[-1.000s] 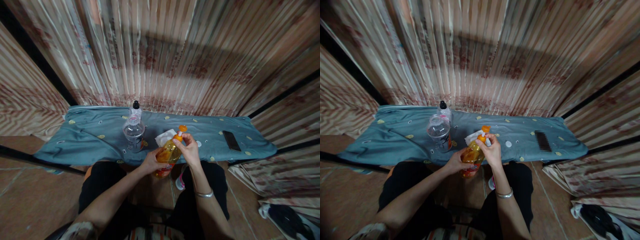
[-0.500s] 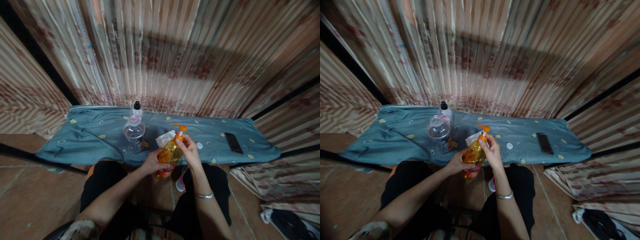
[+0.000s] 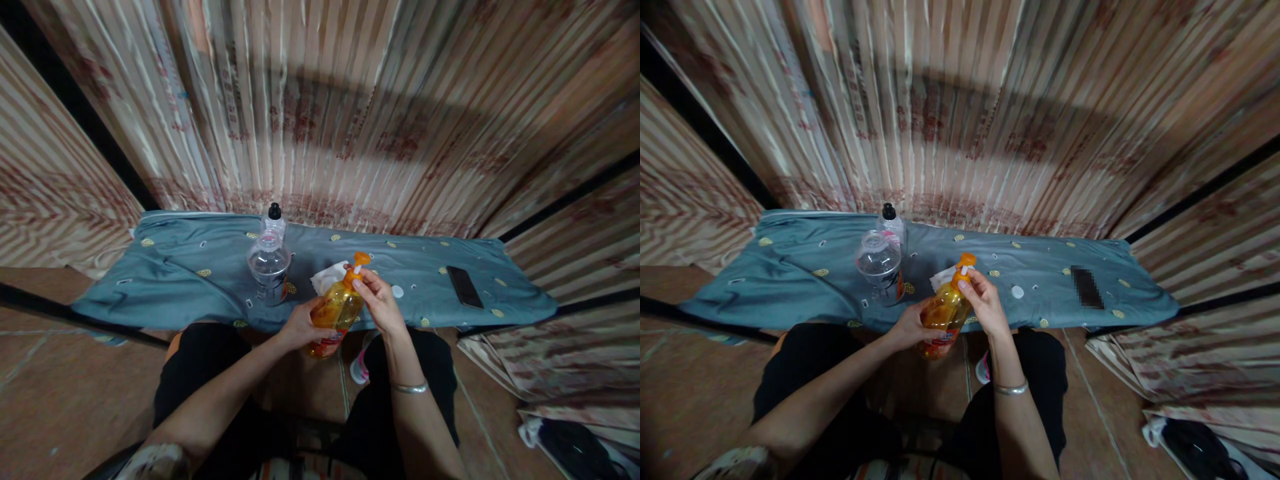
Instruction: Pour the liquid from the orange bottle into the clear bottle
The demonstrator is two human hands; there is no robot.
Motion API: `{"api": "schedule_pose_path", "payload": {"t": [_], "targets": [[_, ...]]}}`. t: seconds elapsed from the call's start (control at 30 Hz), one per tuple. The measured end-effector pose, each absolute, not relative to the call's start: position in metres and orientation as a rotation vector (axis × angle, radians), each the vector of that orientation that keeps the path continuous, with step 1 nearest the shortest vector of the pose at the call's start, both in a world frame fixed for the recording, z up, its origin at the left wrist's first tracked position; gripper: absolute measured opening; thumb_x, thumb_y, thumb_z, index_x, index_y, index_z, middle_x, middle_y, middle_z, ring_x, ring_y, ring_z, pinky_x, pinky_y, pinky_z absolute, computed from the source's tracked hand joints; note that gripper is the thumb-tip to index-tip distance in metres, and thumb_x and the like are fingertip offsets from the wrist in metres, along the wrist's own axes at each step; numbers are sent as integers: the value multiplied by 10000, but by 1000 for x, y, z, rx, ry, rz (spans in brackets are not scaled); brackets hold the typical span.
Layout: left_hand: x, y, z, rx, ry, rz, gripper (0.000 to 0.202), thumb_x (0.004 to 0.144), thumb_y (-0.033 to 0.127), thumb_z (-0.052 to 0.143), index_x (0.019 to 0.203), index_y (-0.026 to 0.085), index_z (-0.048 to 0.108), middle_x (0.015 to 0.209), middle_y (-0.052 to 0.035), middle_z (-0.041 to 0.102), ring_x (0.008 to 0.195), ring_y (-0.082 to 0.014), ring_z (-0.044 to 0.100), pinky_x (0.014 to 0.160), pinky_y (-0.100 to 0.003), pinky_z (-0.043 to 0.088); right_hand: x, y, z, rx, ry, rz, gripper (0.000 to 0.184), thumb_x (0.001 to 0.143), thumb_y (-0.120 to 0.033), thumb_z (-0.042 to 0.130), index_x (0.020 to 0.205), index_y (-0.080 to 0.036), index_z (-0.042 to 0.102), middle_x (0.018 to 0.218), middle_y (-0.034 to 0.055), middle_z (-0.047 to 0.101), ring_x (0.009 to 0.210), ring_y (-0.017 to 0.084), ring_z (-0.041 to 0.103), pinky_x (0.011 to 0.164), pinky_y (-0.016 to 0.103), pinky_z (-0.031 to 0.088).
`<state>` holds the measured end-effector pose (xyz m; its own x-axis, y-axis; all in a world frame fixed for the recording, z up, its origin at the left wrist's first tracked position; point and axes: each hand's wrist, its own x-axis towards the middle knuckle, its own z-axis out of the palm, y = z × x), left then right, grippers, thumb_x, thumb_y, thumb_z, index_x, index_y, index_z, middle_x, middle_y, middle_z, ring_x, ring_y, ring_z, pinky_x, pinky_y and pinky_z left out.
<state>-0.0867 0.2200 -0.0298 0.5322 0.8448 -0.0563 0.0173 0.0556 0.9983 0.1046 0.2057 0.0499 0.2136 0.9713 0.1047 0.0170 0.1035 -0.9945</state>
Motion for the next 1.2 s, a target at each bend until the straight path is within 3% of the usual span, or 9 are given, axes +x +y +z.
{"api": "schedule_pose_path", "payload": {"t": [0.13,0.3,0.53,0.7,0.87,0.97,1.2], "targets": [[-88,219,-31,1355,810,758,755,582,321,974,1265,151,702,1233,-120,790,1161,-336,736,1040,-452,568,106,206,49,-1244,-1120,908,591,641,-702,897,1022,-279,738,1134,63,804,1110,304,720,1091,498,518],[-90,218,-31,1336,803,748,743,579,324,982,1244,146,702,1196,-118,802,1137,-340,749,1029,-467,581,104,207,43,-1316,-1104,726,553,595,-692,922,856,-261,695,1083,60,799,1084,298,723,1096,498,513],[-93,218,-31,1310,801,758,742,567,327,990,1231,152,706,1223,-118,797,1157,-338,746,1047,-463,571,103,206,44,-1247,-1103,941,610,667,-742,856,1057,-282,771,1196,65,810,1156,320,727,1112,504,522],[-93,217,-30,1300,796,755,735,571,319,992,1232,161,714,1199,-107,806,1147,-335,751,1043,-460,574,101,211,41,-1340,-1097,703,546,587,-660,930,885,-261,706,1164,72,804,1133,314,722,1135,529,499],[-94,218,-32,1301,805,765,741,556,321,999,1219,153,715,1197,-112,804,1147,-341,746,1060,-478,561,103,207,48,-1238,-1136,977,552,672,-705,875,984,-263,762,1165,85,812,1140,322,734,1078,509,548],[-94,218,-32,1295,791,765,761,567,340,997,1246,161,706,1231,-113,798,1156,-334,747,1057,-475,564,102,206,50,-1225,-1141,971,595,660,-722,875,1037,-276,761,1182,74,808,1165,320,723,1097,505,535],[-95,218,-32,1317,800,757,758,564,342,997,1244,162,714,1190,-107,807,1119,-332,757,1044,-481,572,100,209,45,-1336,-1144,740,560,578,-683,931,856,-255,698,997,57,804,1046,310,731,1081,524,532]]}}
